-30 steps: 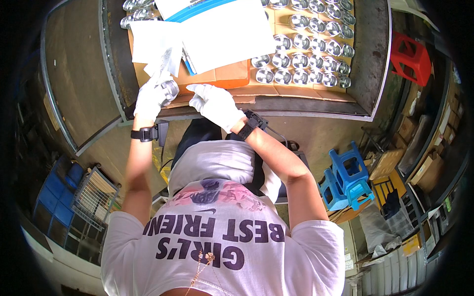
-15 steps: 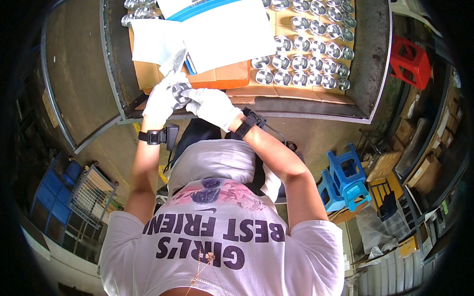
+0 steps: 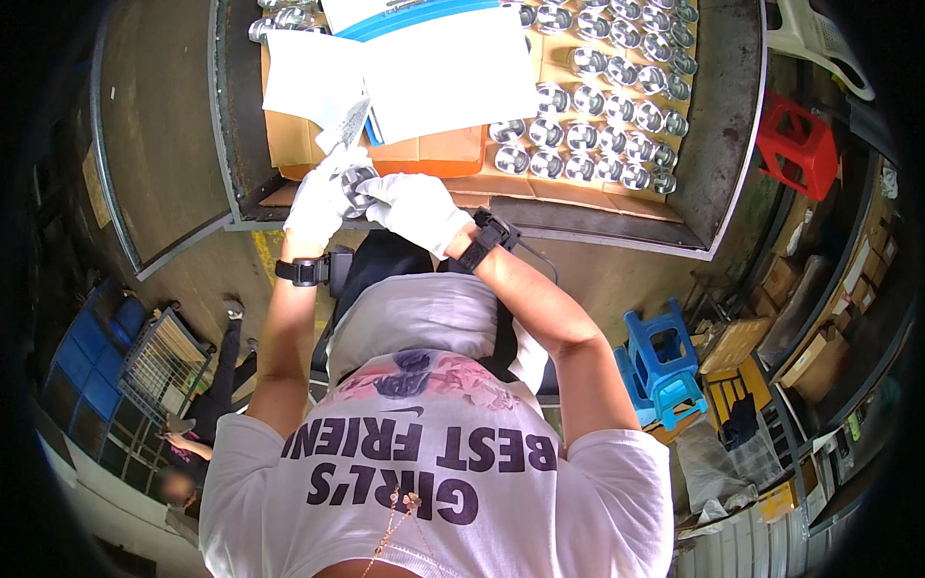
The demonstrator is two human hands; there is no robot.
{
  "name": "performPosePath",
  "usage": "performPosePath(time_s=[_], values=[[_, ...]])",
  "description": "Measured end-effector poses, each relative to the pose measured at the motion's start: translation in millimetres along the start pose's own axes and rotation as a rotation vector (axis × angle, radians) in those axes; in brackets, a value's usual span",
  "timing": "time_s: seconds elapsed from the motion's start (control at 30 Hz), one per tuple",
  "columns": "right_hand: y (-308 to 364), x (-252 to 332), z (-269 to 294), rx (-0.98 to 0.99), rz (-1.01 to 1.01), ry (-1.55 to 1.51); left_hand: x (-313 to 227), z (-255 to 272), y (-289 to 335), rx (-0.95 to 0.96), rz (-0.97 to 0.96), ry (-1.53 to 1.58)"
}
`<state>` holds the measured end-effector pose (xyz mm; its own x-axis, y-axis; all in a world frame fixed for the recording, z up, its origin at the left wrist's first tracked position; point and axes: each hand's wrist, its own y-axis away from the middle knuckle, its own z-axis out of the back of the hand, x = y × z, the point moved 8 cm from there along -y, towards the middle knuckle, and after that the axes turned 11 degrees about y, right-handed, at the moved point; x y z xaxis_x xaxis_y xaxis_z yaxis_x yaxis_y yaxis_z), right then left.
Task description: The recorder is inspecting cylindrical metal parts from a large bin and cross-referencing with a checklist.
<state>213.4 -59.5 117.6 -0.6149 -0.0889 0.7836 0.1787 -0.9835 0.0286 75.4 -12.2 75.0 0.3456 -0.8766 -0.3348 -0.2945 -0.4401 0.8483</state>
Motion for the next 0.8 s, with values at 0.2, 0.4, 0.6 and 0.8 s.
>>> performPosePath(time_s=[0.2,0.4,0.6,0.8], values=[[-1,1,-3,0.0,-0.003,-0.005,-2,2,0,0.019,-0.048,-0.07],[-10,8,-12,0.087,-0.074,0.006,-7,9,-7,0.1,0.083,-0.004],[-27,22,-8,0.105,-0.061,-0.006,-27,11,-8,0.117,-0.022,-0.397],[-49,43,-15,0.107,-0.017,0.034,-44,21,-8,0.154,0.025,-0.226]])
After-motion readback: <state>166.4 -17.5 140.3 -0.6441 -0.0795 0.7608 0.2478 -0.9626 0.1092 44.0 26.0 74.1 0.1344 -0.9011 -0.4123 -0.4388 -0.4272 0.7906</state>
